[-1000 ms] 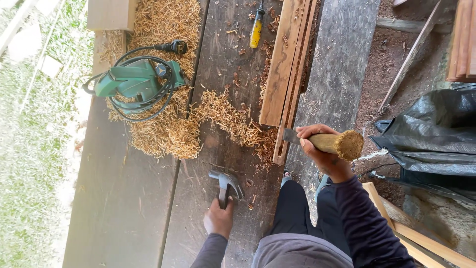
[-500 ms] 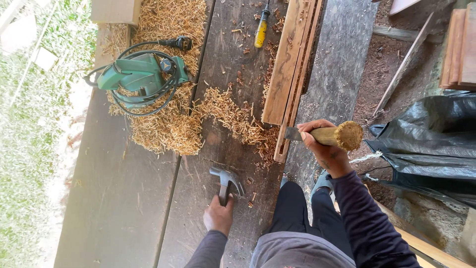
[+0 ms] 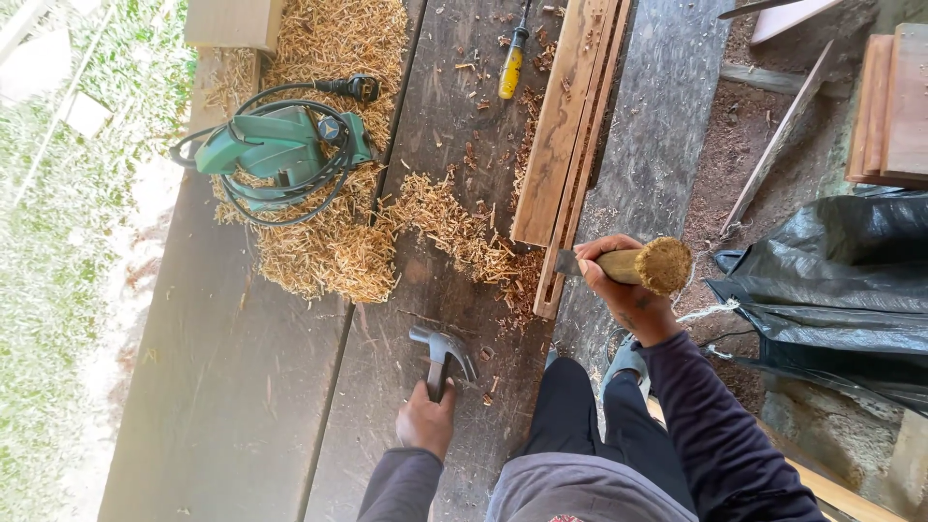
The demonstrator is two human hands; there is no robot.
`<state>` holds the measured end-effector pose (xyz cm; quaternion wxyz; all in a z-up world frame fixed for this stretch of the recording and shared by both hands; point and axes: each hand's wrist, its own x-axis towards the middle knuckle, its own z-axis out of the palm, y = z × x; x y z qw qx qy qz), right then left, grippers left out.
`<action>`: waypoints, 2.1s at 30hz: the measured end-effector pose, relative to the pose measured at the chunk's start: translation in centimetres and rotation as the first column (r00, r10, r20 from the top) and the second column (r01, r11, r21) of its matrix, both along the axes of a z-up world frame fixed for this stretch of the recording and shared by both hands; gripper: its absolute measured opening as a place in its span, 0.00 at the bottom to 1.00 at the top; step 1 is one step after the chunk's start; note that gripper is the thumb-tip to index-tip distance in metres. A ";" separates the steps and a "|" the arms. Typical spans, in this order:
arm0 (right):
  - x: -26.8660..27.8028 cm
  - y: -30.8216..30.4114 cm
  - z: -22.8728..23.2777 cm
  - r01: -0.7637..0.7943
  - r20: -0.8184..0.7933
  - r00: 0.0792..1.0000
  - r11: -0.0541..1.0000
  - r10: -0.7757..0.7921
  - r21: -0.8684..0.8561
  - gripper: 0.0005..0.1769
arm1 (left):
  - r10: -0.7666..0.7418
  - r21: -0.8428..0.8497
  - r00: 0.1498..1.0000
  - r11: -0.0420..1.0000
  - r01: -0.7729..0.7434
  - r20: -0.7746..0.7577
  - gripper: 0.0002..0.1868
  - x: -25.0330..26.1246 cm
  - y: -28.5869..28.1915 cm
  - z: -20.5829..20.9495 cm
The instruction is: Chisel a groove into a wooden board using a chisel and a hammer.
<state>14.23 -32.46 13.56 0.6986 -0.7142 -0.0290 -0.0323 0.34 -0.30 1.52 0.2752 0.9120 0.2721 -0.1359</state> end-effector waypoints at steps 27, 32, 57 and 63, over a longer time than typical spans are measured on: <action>0.6 1.1 -2.1 -0.089 0.157 0.986 0.975 0.057 0.202 0.13 | -0.793 0.304 0.218 0.449 0.840 0.568 0.14 15.0 -10.7 29.4; 0.2 0.8 -2.9 -0.096 0.162 0.985 0.978 0.066 0.184 0.14 | -0.864 0.307 0.259 0.411 0.858 0.432 0.15 15.2 -11.4 29.2; 0.6 1.4 -2.8 -0.060 0.106 0.993 0.998 0.060 -0.004 0.05 | -0.855 0.252 0.364 0.469 0.846 0.369 0.17 15.4 -10.2 28.3; 1.2 0.6 -5.3 -0.031 -0.096 0.995 0.993 0.019 -0.118 0.09 | -0.843 0.202 0.432 0.506 0.838 0.320 0.16 16.4 -10.6 28.1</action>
